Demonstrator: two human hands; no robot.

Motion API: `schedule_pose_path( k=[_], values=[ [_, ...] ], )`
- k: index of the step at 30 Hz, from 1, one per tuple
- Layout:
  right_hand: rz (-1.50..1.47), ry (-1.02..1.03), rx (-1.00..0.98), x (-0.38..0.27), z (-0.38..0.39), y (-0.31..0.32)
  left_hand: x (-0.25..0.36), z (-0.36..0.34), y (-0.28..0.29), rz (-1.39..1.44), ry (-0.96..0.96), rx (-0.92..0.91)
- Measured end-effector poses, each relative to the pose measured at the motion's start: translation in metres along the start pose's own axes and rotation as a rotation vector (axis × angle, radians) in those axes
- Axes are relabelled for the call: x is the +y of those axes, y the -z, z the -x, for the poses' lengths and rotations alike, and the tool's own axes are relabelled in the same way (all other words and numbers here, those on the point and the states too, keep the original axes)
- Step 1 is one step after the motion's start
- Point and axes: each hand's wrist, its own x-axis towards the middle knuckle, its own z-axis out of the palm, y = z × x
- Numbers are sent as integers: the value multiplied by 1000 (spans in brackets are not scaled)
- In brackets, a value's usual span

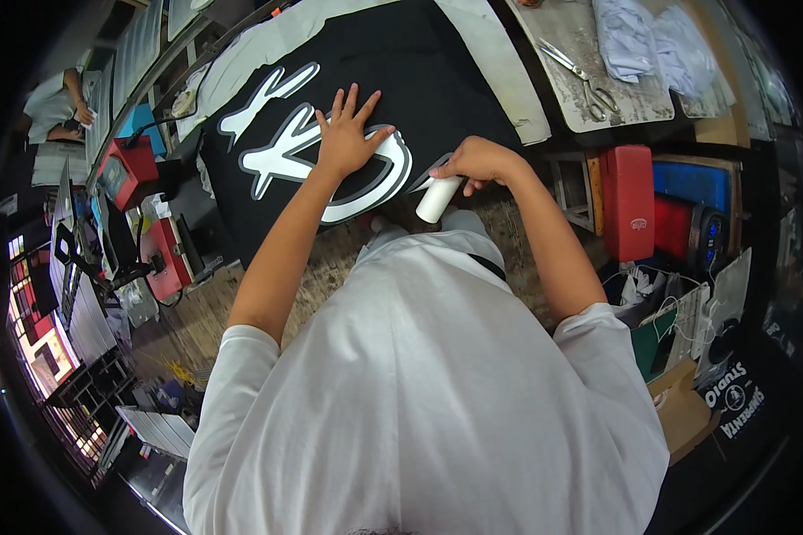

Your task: Prepare and print designs onto black t-shirts using a screen printing setup and heat press.

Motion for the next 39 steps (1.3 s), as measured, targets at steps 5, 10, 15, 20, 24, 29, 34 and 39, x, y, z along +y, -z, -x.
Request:
schedule_pose_path(
  k=[5, 10, 15, 20, 24, 29, 34, 39],
  values=[
    [82, -26, -16, 22, 4, -3, 1, 0, 3, 10, -5, -10],
    [8, -21, -84, 47, 29, 19, 4, -1, 12, 18, 3, -38],
    [-676, 252, -296, 66, 52, 14, 7, 12, 26, 272, 6, 85],
    [-1118, 318, -237, 61, 3, -58, -10, 66, 33, 348, 61, 146],
    [-1346, 332, -361, 42, -27, -28, -31, 116, 31, 260, 199, 173],
    [-1203, 348, -236, 8, -57, 41, -57, 149, 26, 148, 370, 124],
    [-1252, 383, -61, -36, -85, 80, -67, 161, 21, 101, 408, 137],
    [-1422, 630, -175, -51, -70, 53, -66, 161, 19, 80, 420, 176]
  ],
)
